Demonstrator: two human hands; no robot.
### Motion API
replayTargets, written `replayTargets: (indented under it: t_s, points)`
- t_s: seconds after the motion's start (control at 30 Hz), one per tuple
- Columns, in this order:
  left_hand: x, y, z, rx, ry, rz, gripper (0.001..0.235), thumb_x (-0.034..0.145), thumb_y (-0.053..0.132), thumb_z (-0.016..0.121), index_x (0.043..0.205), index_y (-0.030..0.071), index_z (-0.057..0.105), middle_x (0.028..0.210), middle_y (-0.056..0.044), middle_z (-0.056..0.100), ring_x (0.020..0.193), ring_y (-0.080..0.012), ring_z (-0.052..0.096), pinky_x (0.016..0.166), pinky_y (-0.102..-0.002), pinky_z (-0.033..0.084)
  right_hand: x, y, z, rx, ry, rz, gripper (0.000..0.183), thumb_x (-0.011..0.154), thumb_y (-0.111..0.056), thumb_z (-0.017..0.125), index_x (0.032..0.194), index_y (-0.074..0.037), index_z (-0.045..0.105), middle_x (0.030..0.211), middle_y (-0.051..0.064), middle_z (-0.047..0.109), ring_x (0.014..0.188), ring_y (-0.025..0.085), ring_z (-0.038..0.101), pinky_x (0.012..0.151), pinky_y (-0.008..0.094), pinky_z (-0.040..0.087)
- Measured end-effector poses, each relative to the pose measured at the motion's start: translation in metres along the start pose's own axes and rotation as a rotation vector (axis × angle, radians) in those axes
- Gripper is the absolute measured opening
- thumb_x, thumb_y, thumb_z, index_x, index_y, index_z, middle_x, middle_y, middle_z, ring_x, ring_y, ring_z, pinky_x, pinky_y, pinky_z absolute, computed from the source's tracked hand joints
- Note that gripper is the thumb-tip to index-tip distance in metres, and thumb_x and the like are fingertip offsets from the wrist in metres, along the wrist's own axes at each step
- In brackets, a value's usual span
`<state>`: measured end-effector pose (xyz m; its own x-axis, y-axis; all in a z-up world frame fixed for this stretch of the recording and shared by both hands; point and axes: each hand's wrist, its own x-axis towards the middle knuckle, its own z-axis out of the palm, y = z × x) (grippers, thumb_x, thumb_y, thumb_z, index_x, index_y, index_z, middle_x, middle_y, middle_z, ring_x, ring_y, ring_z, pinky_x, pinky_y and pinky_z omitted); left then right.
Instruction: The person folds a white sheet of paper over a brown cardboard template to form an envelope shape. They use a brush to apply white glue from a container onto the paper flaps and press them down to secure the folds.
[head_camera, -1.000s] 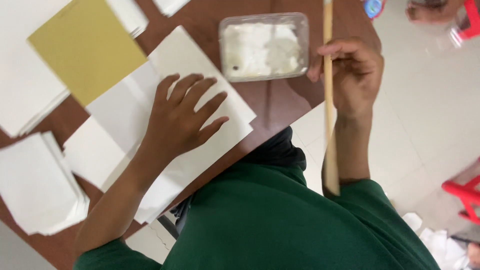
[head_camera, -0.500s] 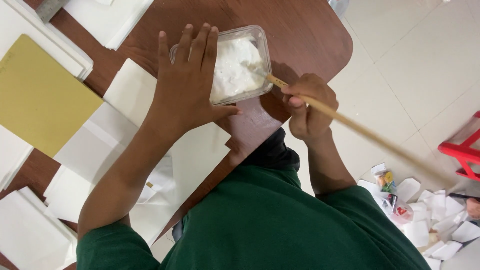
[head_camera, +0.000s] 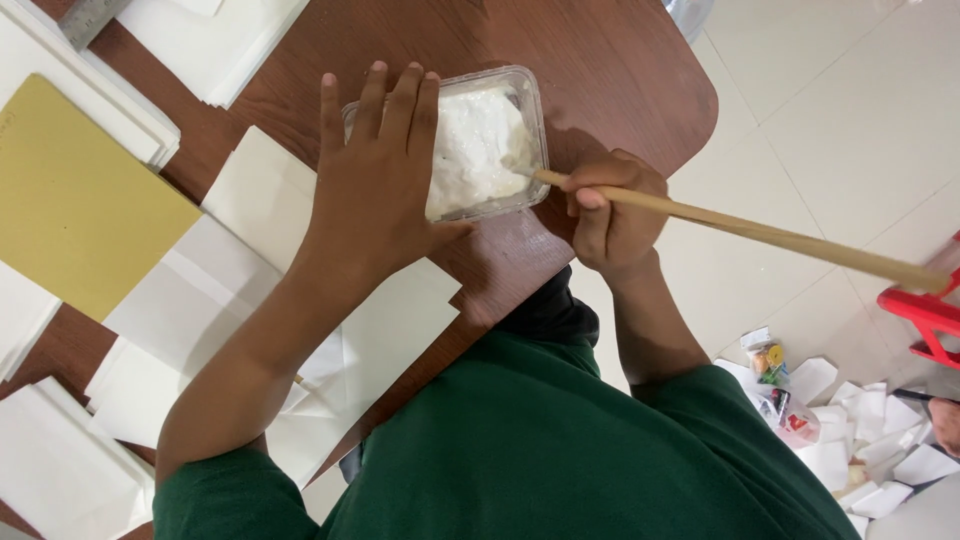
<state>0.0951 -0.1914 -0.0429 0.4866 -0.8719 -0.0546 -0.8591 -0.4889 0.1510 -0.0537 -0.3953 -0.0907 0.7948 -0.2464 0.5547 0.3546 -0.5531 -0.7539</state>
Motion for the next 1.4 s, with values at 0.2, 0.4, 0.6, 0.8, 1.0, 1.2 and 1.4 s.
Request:
replayTargets:
  t_s: [0.2, 0.4, 0.6, 0.8, 1.0, 1.2, 1.4]
  points:
    - [0.000, 0.001, 0.000, -0.005, -0.014, 0.000, 0.131, 0.067, 0.074, 0.083, 0.158, -0.008, 0.036, 0.159, -0.025, 0.044, 0.149, -0.0468, 0.036, 0.119, -0.069, 0.018, 0.004, -0.004, 0.005, -0.187, 0.085, -0.077, 0.027, 0.110, -0.019, 0.052, 0.094, -0.002, 0.065, 0.079, 0.007, 0.067, 0.063, 0.024, 0.065, 0.057, 0.037, 0.049]
    - [0.001, 0.002, 0.000, -0.016, -0.056, -0.017, 0.132, 0.066, 0.072, 0.085, 0.158, -0.006, 0.032, 0.161, -0.024, 0.039, 0.150, -0.0462, 0.031, 0.118, -0.067, 0.022, 0.021, -0.019, 0.003, 0.072, 0.016, 0.227, 0.043, 0.114, -0.025, 0.040, 0.082, -0.001, 0.054, 0.057, 0.007, 0.053, 0.048, 0.018, 0.051, 0.047, 0.030, 0.041]
    - [0.001, 0.002, 0.000, -0.036, -0.072, -0.027, 0.131, 0.068, 0.071, 0.086, 0.159, -0.005, 0.030, 0.163, -0.023, 0.036, 0.151, -0.0466, 0.028, 0.118, -0.068, 0.023, 0.026, -0.013, 0.000, 0.243, 0.200, 0.483, 0.030, 0.115, -0.028, 0.039, 0.100, -0.005, 0.051, 0.060, 0.010, 0.052, 0.042, 0.015, 0.043, 0.039, 0.024, 0.034]
    - [0.001, 0.003, 0.000, -0.049, -0.072, -0.018, 0.132, 0.067, 0.069, 0.088, 0.158, -0.006, 0.030, 0.163, -0.024, 0.035, 0.150, -0.0485, 0.027, 0.119, -0.068, 0.023, 0.029, -0.016, 0.002, 0.298, 0.290, 0.620, 0.036, 0.111, -0.038, 0.041, 0.096, -0.007, 0.051, 0.057, 0.010, 0.047, 0.040, 0.016, 0.040, 0.038, 0.024, 0.031]
    - [0.003, 0.003, 0.004, -0.028, -0.076, -0.032, 0.137, 0.062, 0.072, 0.089, 0.158, -0.006, 0.030, 0.162, -0.023, 0.035, 0.149, -0.0490, 0.028, 0.117, -0.069, 0.025, 0.027, -0.017, 0.003, 0.287, 0.271, 0.514, 0.034, 0.113, -0.036, 0.038, 0.099, -0.008, 0.050, 0.060, 0.010, 0.049, 0.044, 0.015, 0.040, 0.040, 0.025, 0.031]
    - [-0.007, -0.005, 0.005, -0.010, -0.043, -0.011, 0.139, 0.067, 0.083, 0.079, 0.163, -0.002, 0.026, 0.167, -0.023, 0.029, 0.153, -0.0454, 0.023, 0.121, -0.066, 0.020, 0.011, -0.006, 0.001, 0.450, 0.354, 0.511, 0.026, 0.109, -0.033, 0.054, 0.098, -0.010, 0.060, 0.074, 0.001, 0.056, 0.049, 0.006, 0.044, 0.038, 0.020, 0.031]
    - [-0.086, -0.037, -0.030, -0.133, 0.061, 0.059, 0.101, 0.098, 0.056, 0.084, 0.164, -0.002, 0.034, 0.166, -0.028, 0.024, 0.153, -0.0477, 0.021, 0.122, -0.067, 0.015, 0.004, -0.024, 0.007, 0.415, 0.539, 0.680, 0.037, 0.098, -0.045, 0.060, 0.088, -0.009, 0.059, 0.058, 0.003, 0.043, 0.043, 0.010, 0.035, 0.036, 0.025, 0.024]
